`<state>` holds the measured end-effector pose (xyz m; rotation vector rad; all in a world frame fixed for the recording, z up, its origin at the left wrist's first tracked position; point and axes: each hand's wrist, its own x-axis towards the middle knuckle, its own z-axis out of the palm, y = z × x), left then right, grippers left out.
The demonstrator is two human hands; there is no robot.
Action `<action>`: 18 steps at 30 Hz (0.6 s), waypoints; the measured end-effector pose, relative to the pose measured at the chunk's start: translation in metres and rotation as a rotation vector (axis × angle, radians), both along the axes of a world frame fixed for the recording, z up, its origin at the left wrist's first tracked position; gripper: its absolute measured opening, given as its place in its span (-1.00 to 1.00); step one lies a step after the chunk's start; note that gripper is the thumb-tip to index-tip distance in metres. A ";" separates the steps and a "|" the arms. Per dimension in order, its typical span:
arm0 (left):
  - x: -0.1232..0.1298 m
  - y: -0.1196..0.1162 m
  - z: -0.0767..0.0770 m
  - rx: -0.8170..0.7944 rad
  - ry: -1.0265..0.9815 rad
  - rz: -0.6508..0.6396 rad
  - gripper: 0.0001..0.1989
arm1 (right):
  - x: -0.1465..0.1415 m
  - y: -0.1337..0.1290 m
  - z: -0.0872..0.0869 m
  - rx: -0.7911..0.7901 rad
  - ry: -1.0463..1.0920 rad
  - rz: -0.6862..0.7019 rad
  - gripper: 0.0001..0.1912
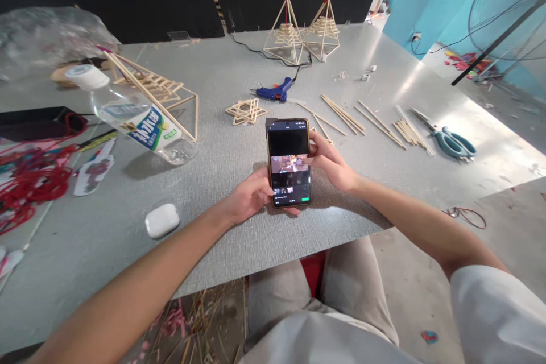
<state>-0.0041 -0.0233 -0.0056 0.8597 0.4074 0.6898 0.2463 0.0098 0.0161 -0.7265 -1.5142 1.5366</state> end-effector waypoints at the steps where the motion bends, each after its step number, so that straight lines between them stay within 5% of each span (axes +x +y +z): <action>1: 0.000 0.000 0.000 0.000 -0.002 -0.002 -0.30 | 0.000 0.000 0.000 -0.004 0.000 0.000 -0.38; 18: 0.001 -0.001 0.004 0.013 0.016 -0.003 -0.29 | -0.001 -0.002 0.004 -0.008 0.016 -0.002 -0.39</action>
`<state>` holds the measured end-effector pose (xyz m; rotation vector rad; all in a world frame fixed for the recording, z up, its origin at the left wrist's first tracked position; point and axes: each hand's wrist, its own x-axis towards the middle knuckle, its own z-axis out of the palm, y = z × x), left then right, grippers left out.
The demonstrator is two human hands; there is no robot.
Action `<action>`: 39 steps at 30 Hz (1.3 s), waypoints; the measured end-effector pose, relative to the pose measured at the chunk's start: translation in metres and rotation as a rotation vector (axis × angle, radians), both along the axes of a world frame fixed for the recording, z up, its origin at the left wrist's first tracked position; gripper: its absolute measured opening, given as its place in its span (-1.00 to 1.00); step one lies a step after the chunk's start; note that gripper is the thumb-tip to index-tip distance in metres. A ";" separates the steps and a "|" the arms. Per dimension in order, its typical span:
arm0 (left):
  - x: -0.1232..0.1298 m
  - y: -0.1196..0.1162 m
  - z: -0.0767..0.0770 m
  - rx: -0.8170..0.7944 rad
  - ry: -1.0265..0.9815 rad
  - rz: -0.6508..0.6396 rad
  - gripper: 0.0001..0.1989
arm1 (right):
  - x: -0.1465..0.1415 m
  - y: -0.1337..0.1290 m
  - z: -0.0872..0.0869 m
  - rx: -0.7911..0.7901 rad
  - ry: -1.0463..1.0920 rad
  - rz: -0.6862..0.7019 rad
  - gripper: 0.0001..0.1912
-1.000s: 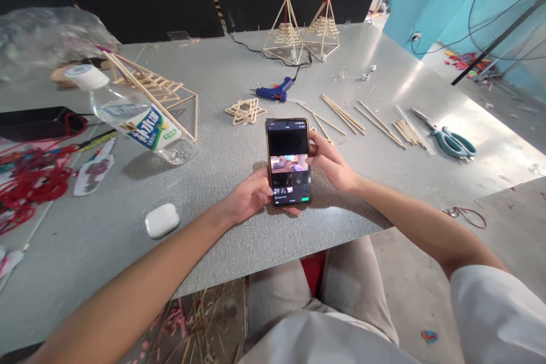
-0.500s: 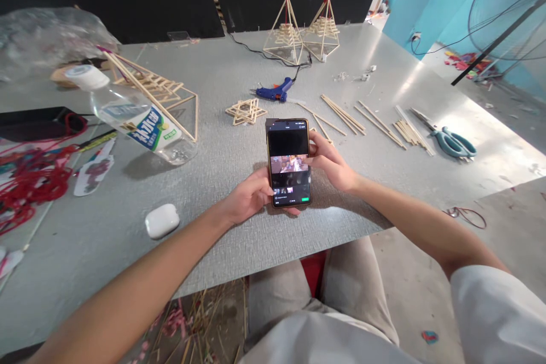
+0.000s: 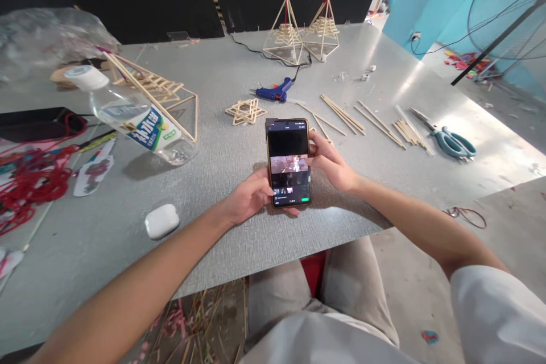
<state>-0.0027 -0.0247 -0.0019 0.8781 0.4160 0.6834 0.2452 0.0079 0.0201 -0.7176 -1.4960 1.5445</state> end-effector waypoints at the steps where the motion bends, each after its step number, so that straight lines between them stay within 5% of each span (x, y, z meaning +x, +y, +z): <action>1: 0.000 0.000 0.000 -0.002 0.001 0.003 -0.29 | 0.000 0.000 0.000 0.000 0.005 0.001 -0.39; 13: -0.001 0.001 -0.001 -0.025 -0.002 0.023 -0.31 | 0.000 0.000 0.003 0.007 -0.028 -0.012 -0.39; 18: 0.002 0.001 0.001 -0.105 -0.013 0.038 -0.48 | 0.001 0.002 0.000 0.038 -0.047 -0.016 -0.41; 25: 0.010 -0.007 0.014 -0.012 0.214 0.130 -0.50 | 0.003 0.004 -0.005 0.059 -0.052 -0.004 -0.38; 39: 0.000 0.000 0.000 -0.117 -0.023 0.039 -0.48 | -0.001 0.000 0.004 -0.003 -0.039 -0.037 -0.45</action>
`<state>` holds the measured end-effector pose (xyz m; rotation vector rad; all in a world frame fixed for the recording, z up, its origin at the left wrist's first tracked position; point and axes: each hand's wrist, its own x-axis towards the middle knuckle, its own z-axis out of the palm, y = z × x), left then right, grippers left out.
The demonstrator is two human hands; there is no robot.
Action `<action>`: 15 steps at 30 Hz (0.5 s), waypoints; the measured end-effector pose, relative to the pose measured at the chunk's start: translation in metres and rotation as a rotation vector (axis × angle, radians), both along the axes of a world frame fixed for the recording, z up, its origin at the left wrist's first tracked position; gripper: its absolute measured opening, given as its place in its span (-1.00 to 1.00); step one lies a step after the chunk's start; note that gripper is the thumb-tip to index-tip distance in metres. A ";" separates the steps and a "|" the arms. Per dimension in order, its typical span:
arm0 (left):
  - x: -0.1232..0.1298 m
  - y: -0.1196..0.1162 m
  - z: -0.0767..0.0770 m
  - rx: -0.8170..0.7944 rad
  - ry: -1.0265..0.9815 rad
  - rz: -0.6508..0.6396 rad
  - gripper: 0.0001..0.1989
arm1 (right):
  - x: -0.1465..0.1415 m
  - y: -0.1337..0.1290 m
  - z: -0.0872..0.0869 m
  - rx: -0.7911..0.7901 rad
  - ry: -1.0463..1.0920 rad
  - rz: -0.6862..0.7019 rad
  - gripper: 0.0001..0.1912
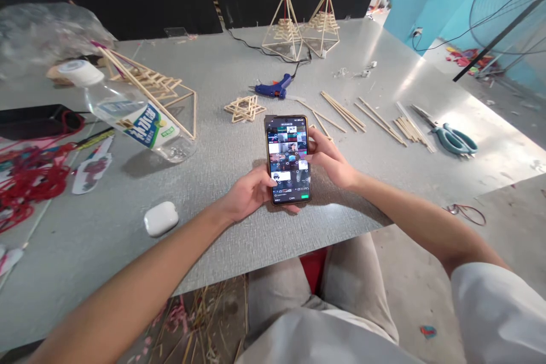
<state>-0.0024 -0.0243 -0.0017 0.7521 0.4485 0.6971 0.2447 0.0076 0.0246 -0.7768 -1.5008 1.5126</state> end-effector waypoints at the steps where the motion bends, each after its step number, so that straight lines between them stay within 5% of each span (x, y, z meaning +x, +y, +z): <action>1: 0.000 0.000 -0.001 0.003 0.003 0.001 -0.48 | 0.000 0.000 0.001 0.000 -0.006 0.000 -0.45; 15: 0.004 0.001 0.001 -0.033 0.089 0.034 -0.54 | 0.001 0.000 0.002 -0.009 -0.008 0.004 -0.44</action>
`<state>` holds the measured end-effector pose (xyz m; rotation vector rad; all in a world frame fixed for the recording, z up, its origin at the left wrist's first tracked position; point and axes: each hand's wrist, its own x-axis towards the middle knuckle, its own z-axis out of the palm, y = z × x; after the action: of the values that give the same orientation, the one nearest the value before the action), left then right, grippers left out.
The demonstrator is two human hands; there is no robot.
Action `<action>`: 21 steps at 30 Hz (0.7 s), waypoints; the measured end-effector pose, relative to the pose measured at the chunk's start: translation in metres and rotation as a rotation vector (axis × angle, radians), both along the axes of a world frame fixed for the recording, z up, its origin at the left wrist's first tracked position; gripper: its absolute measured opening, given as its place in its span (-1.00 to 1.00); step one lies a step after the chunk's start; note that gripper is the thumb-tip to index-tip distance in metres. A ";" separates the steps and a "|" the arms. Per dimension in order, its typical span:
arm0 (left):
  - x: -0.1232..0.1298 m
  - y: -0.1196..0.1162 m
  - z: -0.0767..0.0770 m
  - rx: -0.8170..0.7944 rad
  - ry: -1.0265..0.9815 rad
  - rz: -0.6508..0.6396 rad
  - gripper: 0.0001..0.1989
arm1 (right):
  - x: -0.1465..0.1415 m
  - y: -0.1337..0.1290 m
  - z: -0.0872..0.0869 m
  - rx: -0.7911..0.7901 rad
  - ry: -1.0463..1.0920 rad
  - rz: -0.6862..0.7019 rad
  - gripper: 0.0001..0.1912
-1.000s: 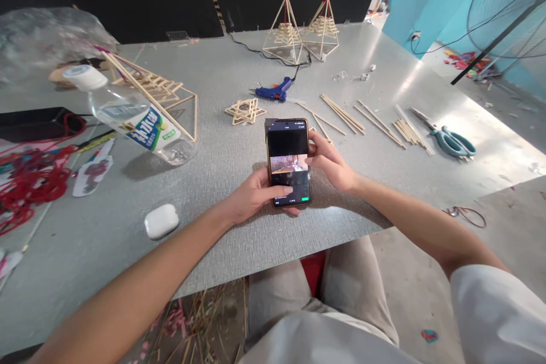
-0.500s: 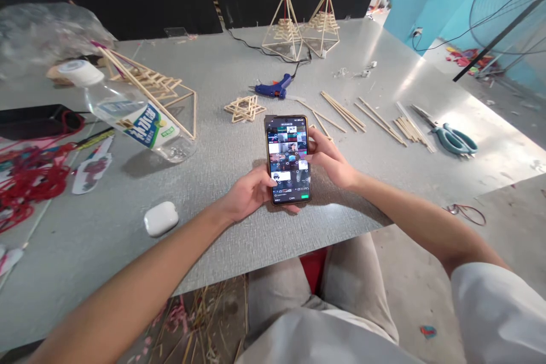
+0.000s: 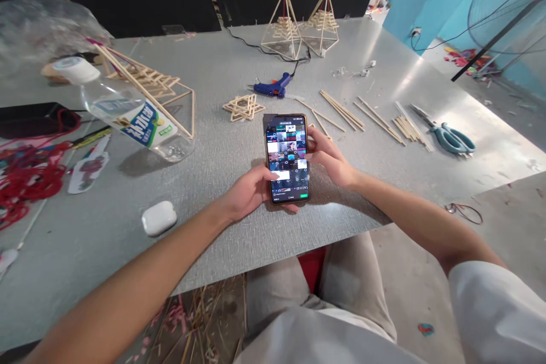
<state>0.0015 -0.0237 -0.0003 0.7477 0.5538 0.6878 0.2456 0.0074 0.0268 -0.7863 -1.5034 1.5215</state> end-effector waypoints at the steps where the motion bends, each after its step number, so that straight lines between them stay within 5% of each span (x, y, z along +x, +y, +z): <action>1: 0.000 0.000 -0.001 0.002 -0.008 -0.009 -0.54 | 0.000 0.000 -0.001 0.002 -0.003 -0.003 -0.43; 21: -0.005 -0.001 -0.005 0.009 -0.120 -0.034 -0.48 | 0.002 0.001 -0.002 0.019 -0.020 -0.003 -0.44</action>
<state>-0.0037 -0.0244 -0.0055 0.7175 0.4285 0.6989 0.2472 0.0088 0.0249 -0.7945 -1.5285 1.4987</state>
